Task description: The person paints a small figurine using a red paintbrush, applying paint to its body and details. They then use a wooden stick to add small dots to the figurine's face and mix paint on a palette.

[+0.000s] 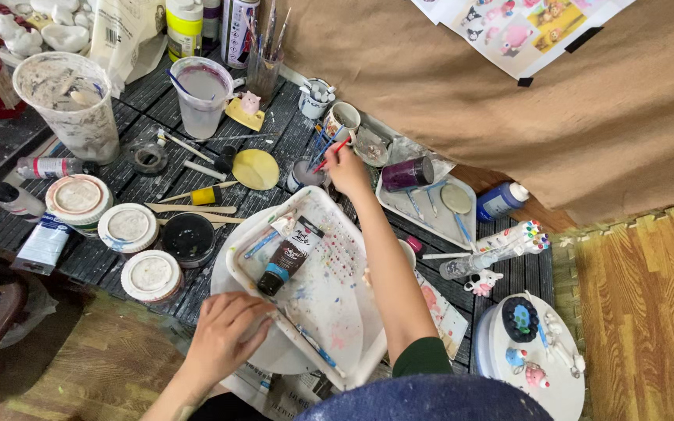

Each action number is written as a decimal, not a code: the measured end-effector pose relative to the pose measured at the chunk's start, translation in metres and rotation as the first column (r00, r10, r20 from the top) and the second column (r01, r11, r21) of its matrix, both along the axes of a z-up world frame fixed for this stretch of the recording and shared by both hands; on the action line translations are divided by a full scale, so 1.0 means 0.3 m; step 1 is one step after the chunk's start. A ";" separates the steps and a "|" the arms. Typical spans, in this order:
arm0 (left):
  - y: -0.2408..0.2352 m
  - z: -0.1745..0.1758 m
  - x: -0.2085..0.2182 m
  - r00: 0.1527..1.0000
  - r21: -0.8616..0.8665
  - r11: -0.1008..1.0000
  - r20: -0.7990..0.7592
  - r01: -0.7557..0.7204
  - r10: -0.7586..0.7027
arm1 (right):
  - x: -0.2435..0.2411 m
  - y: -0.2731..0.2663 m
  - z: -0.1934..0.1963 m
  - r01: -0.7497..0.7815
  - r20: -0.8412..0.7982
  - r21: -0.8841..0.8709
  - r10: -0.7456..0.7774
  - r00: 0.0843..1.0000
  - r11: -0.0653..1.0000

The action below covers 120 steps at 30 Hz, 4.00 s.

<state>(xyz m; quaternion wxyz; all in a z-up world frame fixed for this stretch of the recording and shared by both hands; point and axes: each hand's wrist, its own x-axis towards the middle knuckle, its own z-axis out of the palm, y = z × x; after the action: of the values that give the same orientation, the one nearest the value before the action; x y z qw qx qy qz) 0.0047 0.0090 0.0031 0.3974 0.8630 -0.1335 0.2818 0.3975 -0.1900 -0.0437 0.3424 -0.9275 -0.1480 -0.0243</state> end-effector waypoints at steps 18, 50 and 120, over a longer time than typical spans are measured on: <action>-0.077 -0.011 -0.061 0.994 0.104 0.991 -0.071 -0.081 0.088 | -0.505 -0.271 0.384 -0.245 0.249 -0.013 0.240 0.938 0.970; -0.612 0.036 0.074 0.866 0.099 0.863 -0.135 0.495 -0.481 | -1.290 -0.513 0.092 0.119 0.136 0.636 -0.262 0.955 0.762; -0.999 0.053 -0.004 0.916 -0.288 0.888 -0.078 0.358 -0.394 | -1.494 -0.609 0.243 0.119 -0.239 0.891 0.231 0.943 0.437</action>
<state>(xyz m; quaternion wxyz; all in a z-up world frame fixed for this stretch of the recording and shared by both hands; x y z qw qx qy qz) 0.0035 -0.2907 0.0191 0.5652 0.7760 -0.2322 0.1561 -0.0509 -0.3727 0.0293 0.8009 -0.5890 -0.0850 0.0661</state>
